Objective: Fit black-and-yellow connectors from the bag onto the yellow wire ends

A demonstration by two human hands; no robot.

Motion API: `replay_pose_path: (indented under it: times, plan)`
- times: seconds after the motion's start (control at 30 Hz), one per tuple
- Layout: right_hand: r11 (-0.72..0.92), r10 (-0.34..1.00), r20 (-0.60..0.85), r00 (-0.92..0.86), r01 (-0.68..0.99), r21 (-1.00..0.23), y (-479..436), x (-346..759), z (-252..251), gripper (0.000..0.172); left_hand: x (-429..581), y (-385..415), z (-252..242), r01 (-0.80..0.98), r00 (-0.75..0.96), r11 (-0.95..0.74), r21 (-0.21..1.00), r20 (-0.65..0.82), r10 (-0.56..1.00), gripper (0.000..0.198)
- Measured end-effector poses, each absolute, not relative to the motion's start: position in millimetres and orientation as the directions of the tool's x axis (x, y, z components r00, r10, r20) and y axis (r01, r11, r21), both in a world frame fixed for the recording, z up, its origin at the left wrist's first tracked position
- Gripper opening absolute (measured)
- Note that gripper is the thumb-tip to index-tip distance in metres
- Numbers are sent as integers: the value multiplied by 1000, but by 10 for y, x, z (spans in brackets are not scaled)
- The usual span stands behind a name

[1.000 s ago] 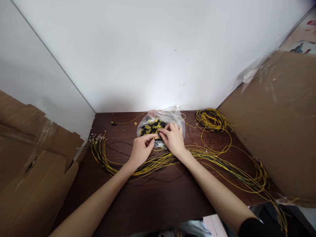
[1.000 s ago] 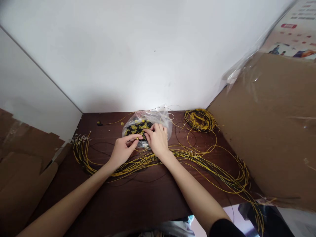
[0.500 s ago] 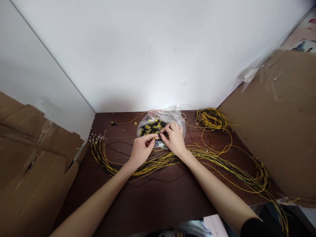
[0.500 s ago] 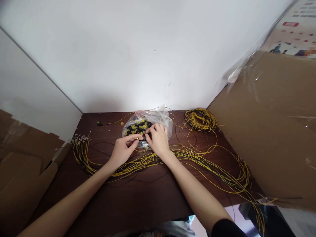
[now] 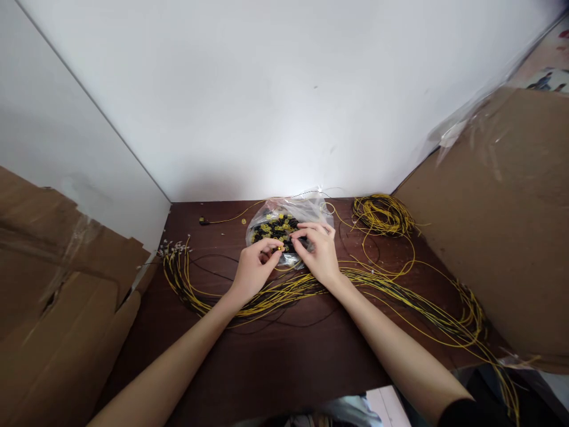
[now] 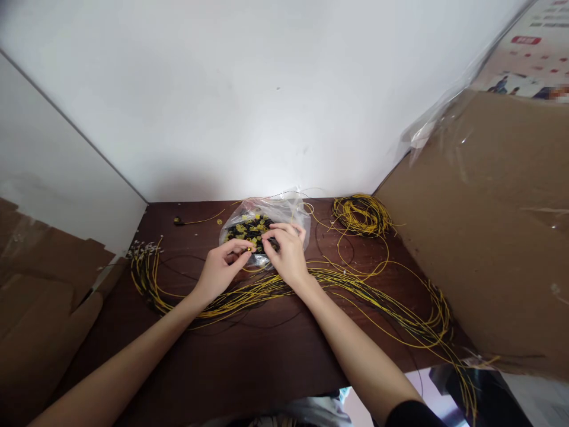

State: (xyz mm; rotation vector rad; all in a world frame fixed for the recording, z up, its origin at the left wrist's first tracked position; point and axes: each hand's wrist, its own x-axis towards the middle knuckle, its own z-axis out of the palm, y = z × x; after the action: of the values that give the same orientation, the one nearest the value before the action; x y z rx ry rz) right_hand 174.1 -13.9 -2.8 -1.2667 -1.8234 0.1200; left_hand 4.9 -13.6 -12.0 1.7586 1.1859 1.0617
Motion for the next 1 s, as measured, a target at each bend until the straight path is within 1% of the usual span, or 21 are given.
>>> replay_pose_path:
  times: [0.1,0.17,0.33,0.4,0.47,0.6,0.83,1.0]
  plan:
    - [447,796,602,-65,733,-513,-179,1741,-8,6,48,-140,-108,329,228,-311,892,244,943,19]
    - [463,790,610,-66,717,-522,-202,1738,5,9,45,-139,-109,328,234,-327,886,259,937,20]
    - [576,787,603,-132,509,-640,-248,1695,36,10,36,-134,-124,354,247,-364,862,289,925,21]
    - [601,780,607,-154,455,-657,-258,1668,36,12,34,-134,-129,360,250,-378,853,302,920,21]
    - [629,761,627,-169,429,-648,-261,1648,26,14,31,-134,-134,358,250,-379,853,304,919,21]
    - [635,755,633,-168,426,-644,-261,1641,5,16,25,-128,-144,348,245,-376,859,304,921,21]
    - [579,798,586,-142,451,-679,-275,1659,0,10,37,-134,-111,296,190,-306,905,258,947,19]
    - [587,795,588,-151,434,-683,-282,1642,0,12,41,-147,-70,340,186,-280,898,228,956,16]
